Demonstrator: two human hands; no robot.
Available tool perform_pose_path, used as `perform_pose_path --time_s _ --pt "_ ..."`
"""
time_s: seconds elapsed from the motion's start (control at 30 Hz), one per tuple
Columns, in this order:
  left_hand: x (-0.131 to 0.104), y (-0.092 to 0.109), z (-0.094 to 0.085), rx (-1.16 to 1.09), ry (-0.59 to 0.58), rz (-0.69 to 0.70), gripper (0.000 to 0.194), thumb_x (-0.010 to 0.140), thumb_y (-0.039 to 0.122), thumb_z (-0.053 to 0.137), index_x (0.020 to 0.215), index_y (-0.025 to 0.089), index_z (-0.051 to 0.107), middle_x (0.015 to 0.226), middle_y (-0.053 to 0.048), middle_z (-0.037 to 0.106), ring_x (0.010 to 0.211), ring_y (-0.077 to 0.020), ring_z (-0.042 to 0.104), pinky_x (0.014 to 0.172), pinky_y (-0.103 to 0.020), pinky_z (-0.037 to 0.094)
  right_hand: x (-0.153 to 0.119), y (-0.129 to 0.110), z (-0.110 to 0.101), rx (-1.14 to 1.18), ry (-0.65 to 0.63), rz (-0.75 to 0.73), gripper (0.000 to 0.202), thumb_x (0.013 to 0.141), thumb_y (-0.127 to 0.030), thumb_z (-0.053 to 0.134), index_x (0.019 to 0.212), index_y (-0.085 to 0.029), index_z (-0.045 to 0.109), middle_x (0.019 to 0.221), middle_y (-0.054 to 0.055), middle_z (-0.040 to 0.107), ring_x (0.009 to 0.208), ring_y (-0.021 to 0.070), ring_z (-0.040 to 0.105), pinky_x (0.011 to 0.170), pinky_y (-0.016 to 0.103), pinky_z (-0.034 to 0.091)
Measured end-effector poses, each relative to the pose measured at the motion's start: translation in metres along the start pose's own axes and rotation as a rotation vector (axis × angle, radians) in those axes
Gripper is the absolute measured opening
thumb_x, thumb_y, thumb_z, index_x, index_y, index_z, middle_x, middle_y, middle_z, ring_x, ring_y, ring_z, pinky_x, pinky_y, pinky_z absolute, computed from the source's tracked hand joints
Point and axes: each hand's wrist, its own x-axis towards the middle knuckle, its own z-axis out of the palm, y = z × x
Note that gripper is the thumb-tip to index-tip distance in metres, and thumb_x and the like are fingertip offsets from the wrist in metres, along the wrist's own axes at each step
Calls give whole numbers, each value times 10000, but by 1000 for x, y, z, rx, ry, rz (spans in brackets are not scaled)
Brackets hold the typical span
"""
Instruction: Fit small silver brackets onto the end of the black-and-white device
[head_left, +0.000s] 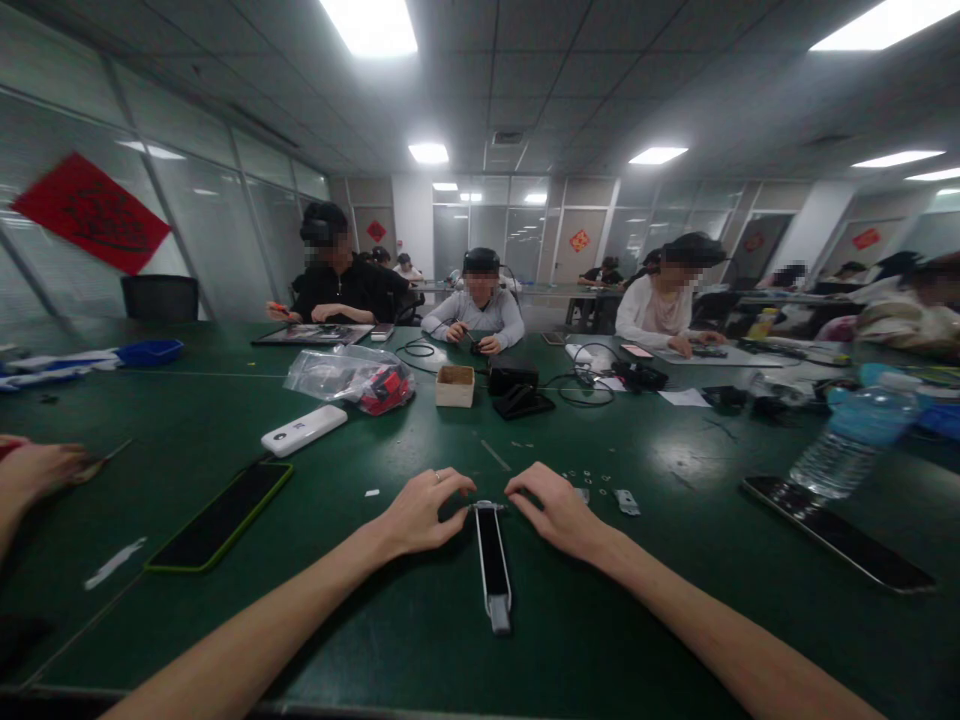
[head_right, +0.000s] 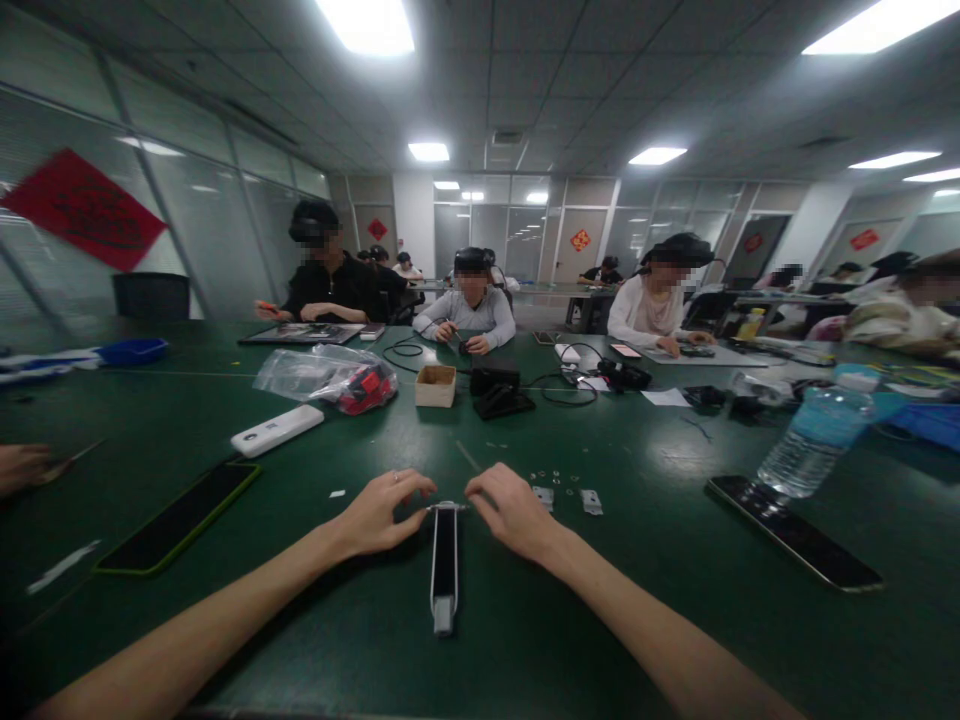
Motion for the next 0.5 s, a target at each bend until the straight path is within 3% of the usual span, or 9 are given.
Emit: perform_pose_path --time_s 0.3,0.5 --pt "1 3 -1 17 -14 0 188 811 210 521 994 185 556 960 -42 613 811 -169 573 738 -275 411 -2 8 10 82 72 165 186 866 -225 496 1000 -169 611 959 66 628 875 182 574 787 336 482" --pt "1 -2 2 34 -52 -10 140 811 217 520 936 182 572 922 -38 619 771 -165 567 714 -271 412 -4 12 11 75 60 204 147 862 -209 496 940 -170 614 926 53 619 848 165 567 765 310 478"
